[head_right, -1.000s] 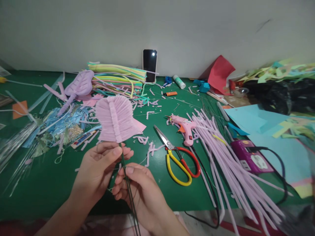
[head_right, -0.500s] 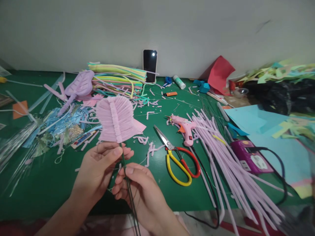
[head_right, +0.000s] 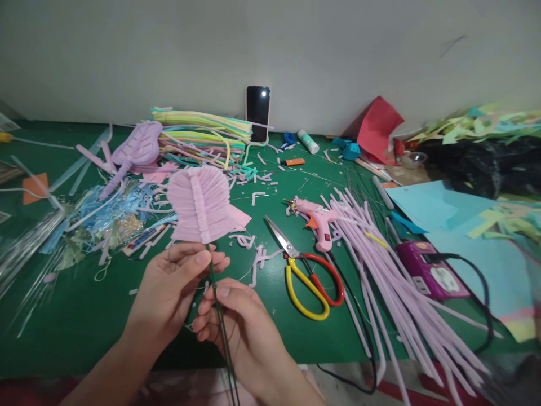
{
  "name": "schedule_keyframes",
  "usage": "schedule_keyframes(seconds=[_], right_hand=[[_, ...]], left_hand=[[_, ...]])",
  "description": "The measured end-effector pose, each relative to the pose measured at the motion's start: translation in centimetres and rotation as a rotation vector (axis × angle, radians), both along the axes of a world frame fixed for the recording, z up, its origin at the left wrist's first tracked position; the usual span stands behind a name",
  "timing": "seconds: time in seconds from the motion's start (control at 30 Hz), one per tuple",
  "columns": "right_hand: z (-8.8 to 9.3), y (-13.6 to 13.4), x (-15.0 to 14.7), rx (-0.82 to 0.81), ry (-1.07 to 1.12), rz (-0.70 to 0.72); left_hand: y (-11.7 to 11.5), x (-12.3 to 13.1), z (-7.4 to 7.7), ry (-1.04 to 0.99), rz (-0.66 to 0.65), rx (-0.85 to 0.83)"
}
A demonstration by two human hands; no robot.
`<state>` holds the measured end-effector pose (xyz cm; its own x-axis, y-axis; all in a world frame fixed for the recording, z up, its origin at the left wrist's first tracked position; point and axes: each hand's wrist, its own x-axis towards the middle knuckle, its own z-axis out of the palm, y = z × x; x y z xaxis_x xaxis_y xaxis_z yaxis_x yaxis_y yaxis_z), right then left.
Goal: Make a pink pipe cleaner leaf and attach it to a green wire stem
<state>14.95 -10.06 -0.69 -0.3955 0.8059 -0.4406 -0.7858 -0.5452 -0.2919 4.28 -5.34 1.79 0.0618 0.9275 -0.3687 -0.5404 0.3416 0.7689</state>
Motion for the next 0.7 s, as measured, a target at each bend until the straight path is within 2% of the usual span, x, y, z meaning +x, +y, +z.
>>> schedule_keyframes(seconds=[0.17,0.23,0.33,0.4,0.47,0.57,0.63,0.7], right_hand=[[0.12,-0.05,-0.08,0.064,-0.076,-0.019],[0.14,-0.23,-0.11,0.135,-0.229,-0.028],[0.28,-0.51,-0.13,0.267,-0.586,-0.054],[0.44,-0.60,-0.11,0.326,-0.746,-0.077],[0.58,-0.55,-0.07,0.345,-0.766,-0.092],[0.68,-0.30,0.10,0.330,-0.670,-0.118],[0.76,-0.09,0.26,0.326,-0.615,-0.135],[0.95,0.11,0.37,0.334,-0.592,-0.154]], left_hand=[[0.12,-0.01,-0.12,0.016,0.000,-0.014],[0.25,-0.02,-0.38,0.035,0.042,0.006],[0.37,-0.05,-0.69,0.064,0.107,0.056],[0.36,-0.07,-0.67,0.059,0.092,0.083],[0.31,-0.10,-0.46,0.021,0.050,0.111],[0.22,-0.14,-0.12,-0.042,0.018,0.121],[0.12,-0.19,-0.13,0.000,0.029,0.103],[-0.05,-0.24,-0.31,0.107,-0.017,0.083]])
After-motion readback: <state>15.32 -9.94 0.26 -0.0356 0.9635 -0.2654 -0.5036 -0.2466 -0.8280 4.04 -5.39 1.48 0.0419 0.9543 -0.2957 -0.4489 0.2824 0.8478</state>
